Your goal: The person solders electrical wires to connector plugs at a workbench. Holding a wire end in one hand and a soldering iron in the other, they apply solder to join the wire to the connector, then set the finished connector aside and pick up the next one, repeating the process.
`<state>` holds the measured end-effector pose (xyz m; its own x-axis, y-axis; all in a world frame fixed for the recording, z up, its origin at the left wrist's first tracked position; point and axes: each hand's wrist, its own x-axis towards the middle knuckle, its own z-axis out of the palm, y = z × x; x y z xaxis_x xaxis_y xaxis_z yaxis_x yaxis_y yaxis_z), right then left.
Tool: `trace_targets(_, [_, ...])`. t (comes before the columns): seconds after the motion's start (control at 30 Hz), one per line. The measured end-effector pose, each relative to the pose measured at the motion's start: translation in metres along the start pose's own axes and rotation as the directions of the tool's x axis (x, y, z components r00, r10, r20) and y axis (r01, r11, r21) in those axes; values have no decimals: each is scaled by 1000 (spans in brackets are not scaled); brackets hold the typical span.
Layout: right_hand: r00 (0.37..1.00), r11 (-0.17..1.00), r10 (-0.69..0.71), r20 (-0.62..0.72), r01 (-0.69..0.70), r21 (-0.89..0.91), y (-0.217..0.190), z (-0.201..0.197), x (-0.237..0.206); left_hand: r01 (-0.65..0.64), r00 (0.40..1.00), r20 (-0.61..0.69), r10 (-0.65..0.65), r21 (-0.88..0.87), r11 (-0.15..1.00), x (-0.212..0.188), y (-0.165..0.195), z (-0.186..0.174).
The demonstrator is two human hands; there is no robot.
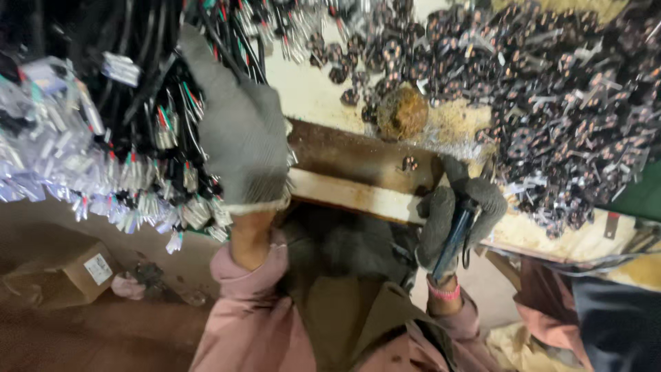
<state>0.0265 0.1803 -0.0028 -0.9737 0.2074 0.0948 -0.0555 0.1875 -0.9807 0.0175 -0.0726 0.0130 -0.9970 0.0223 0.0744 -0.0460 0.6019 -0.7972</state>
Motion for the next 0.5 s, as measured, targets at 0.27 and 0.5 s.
trace_targets(0.27, [979,978,202,1,-202,54,6,-31,5,-102,873,-309,376,-872,-479,-38,-26,-31])
trace_targets(0.5, [990,992,72,125,-58,-108,12,-39,-40,271,832,-167,528,-709,-651,-22,-15,-51])
